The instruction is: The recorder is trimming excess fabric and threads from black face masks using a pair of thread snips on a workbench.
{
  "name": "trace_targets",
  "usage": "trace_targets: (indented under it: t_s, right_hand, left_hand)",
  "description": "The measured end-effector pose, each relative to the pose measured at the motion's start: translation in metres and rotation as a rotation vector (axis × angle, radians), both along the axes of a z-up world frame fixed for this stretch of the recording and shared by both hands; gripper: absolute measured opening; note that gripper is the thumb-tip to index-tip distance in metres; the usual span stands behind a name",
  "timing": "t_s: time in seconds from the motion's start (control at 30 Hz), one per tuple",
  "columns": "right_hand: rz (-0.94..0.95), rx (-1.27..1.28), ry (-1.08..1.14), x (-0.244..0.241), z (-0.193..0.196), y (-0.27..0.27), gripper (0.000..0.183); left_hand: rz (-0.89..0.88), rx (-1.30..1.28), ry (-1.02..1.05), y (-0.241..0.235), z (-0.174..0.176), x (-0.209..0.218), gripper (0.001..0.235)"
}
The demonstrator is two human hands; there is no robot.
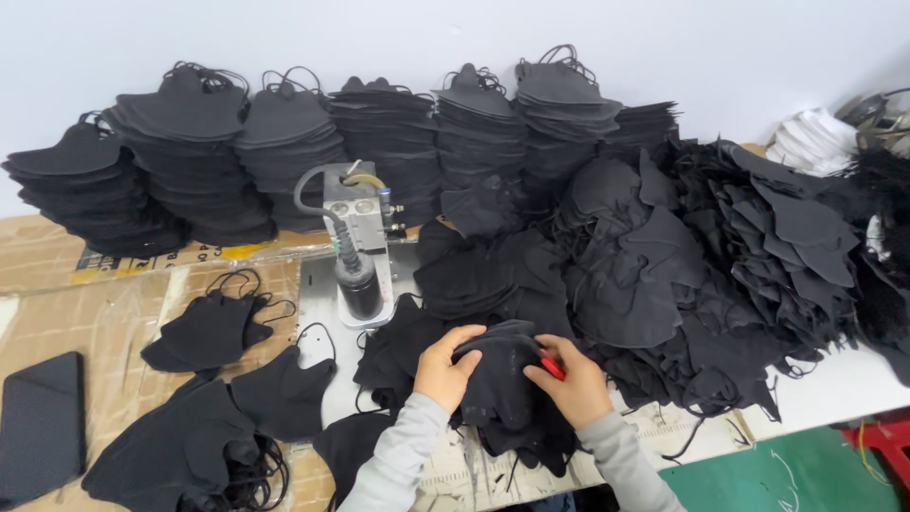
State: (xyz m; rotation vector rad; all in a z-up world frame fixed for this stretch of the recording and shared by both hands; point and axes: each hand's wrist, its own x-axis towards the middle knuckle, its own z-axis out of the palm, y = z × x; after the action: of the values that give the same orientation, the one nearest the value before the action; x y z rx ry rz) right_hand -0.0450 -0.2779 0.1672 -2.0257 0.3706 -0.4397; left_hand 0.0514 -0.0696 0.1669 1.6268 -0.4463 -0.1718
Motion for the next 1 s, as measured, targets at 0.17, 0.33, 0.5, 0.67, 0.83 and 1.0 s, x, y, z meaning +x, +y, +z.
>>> trace_targets:
  t_s: [0.17, 0.33, 0.5, 0.67, 0.83, 1.0]
  right_hand:
    - [0.093, 0.08, 0.101, 0.024, -0.04, -0.026, 0.032]
    - [-0.026, 0.25, 0.19, -0.002, 0.04, -0.024, 0.025]
    - [-0.286, 0.89, -0.101, -0.02, 0.097, -0.026, 0.018]
    - [-0.12, 0.667, -0.146, -0.026, 0.072, -0.059, 0.01]
    - [0.166, 0.903, -0.122, -0.027, 0.069, -0.048, 0.008]
    - [0.153, 0.891, -0.072, -0.029, 0.07, -0.033, 0.007]
  left_hand:
    - [0.068, 0.084, 0.004, -0.001, -0.018, 0.006, 0.039]
    - [0.306, 0.035, -0.167, 0.019, 0.027, 0.001, 0.043]
    - [0.358, -0.105, -0.081, 0.05, 0.037, 0.006, 0.031]
    - [0.178, -0.316, 0.066, 0.05, 0.06, -0.004, 0.034]
    - [-0.117, -0.35, 0.391, 0.035, 0.114, -0.025, 0.05]
    - [-0.271, -0.357, 0.254, 0.034, 0.116, -0.041, 0.045]
